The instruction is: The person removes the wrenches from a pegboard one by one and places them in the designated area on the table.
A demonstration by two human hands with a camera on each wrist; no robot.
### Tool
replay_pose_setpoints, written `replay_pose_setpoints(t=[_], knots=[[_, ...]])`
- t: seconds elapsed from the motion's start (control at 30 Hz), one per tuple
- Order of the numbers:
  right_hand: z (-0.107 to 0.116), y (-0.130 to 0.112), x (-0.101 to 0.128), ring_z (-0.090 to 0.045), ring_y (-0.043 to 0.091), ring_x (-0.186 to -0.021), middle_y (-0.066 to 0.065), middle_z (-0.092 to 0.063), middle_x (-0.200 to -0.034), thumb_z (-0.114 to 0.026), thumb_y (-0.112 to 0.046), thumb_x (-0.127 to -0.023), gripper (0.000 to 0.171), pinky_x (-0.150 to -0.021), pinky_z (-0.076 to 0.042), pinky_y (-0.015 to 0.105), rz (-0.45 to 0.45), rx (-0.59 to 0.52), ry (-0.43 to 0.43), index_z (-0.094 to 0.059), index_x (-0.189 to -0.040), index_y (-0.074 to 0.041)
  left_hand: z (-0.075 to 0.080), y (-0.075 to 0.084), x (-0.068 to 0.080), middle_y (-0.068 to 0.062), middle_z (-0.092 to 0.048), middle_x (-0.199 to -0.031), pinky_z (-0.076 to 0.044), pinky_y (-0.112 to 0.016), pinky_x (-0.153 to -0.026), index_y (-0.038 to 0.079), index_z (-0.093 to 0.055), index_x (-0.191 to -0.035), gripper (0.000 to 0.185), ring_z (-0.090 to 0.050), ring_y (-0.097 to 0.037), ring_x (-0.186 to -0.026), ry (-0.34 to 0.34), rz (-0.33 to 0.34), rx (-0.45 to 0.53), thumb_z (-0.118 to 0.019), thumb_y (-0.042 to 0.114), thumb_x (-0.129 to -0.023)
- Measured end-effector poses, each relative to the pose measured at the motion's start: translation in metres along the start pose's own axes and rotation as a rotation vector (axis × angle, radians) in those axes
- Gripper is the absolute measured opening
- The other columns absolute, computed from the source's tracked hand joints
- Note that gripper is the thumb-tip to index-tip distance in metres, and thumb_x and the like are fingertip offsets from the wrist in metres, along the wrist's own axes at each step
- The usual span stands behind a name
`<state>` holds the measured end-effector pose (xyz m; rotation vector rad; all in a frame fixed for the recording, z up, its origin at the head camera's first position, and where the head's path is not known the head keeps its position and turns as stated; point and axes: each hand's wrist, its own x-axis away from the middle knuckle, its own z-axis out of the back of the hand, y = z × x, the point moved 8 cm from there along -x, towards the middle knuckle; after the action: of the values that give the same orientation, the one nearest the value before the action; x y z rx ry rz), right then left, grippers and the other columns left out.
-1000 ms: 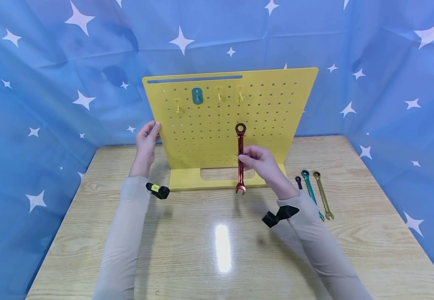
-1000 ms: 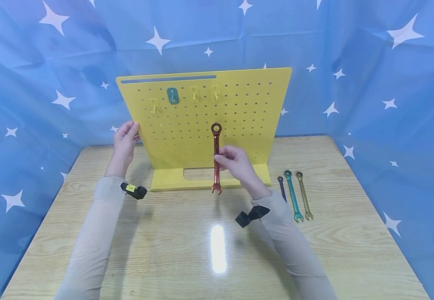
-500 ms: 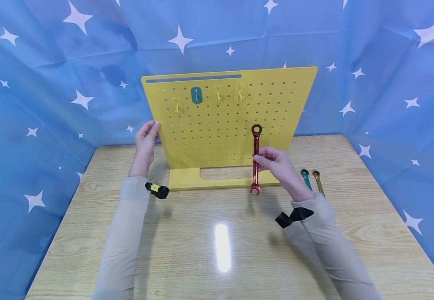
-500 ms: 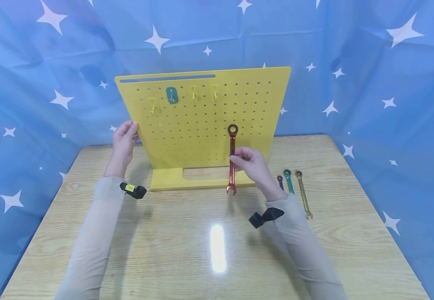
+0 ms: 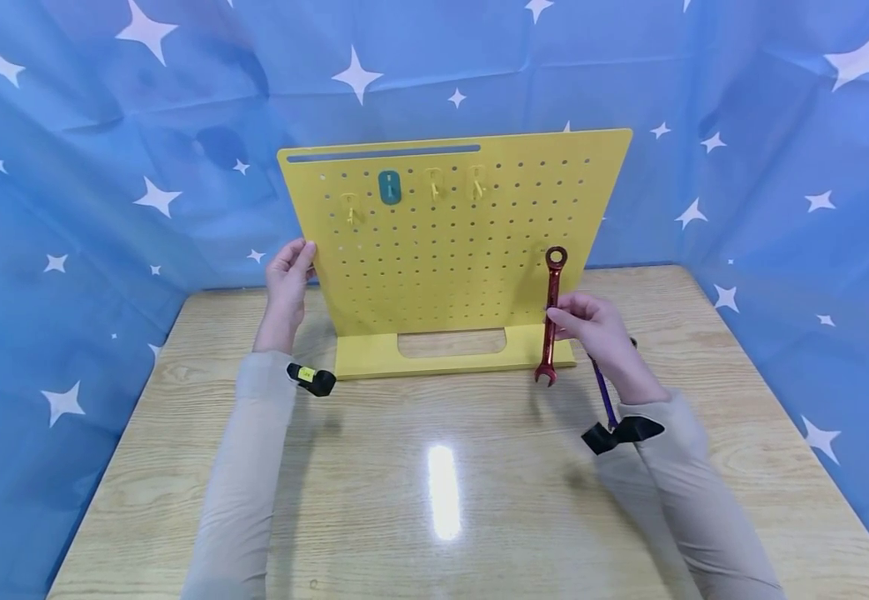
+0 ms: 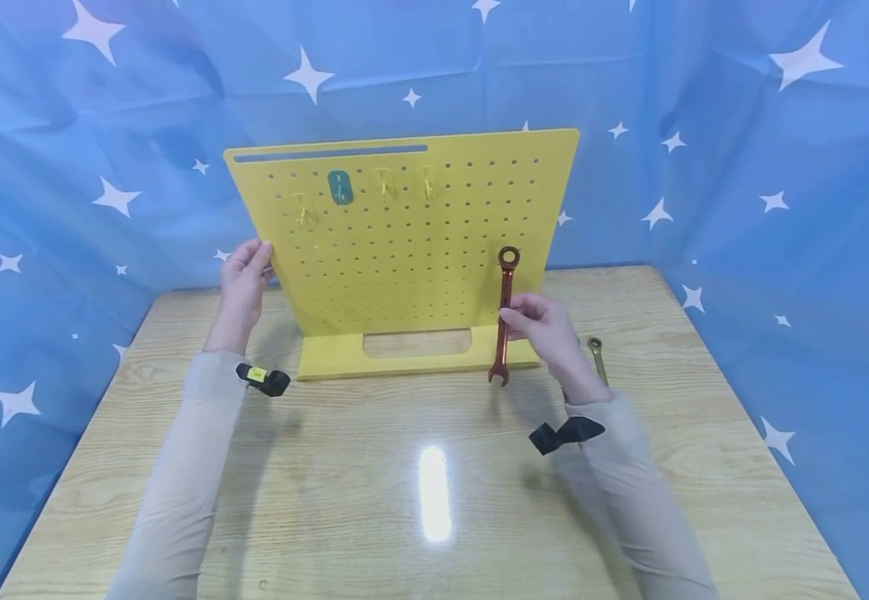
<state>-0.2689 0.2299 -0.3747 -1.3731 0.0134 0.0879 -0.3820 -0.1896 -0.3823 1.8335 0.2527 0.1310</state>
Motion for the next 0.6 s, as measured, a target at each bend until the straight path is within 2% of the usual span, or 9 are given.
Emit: replay_pose_setpoints(t=[0.3,0.47,0.6], knots=[[0.035,0.003,0.009,-0.059,0.006,-0.068,-0.008,-0.062,-0.077,-0.059,-0.011,-0.093,0.006,-0.065,-0.053,0.021,-0.001,0.020,0.061,-0.061,-0.090,-0.007,0.001,0.000,0.000,0.003,-0.061,-0.080,-0.044,-0.025,-0.072,0.012,-0.068,-0.090,0.007,-0.054,-0.010,-0.075,0.000,0.000,0.004,-0.065,0.018,-0.089],[0.054,0.006,0.015,-0.057,0.004,-0.067,-0.009,-0.062,-0.076,-0.059,-0.010,-0.093,0.007,-0.062,-0.052,0.018,-0.022,0.000,0.092,-0.062,-0.086,-0.011,0.000,0.000,0.000,0.003,-0.061,-0.080,-0.043,-0.025,-0.071,0.014,-0.068,-0.088,0.004,-0.054,-0.010,-0.074,-0.003,0.000,0.013,-0.065,0.017,-0.089],[0.068,0.009,0.020,-0.058,0.003,-0.067,-0.010,-0.062,-0.075,-0.058,-0.009,-0.093,0.009,-0.061,-0.051,0.017,-0.032,0.025,0.106,-0.062,-0.086,-0.013,0.001,-0.001,-0.001,0.003,-0.061,-0.080,-0.044,-0.023,-0.070,0.016,-0.068,-0.086,0.004,-0.054,-0.010,-0.075,-0.002,0.005,0.016,-0.065,0.016,-0.089]])
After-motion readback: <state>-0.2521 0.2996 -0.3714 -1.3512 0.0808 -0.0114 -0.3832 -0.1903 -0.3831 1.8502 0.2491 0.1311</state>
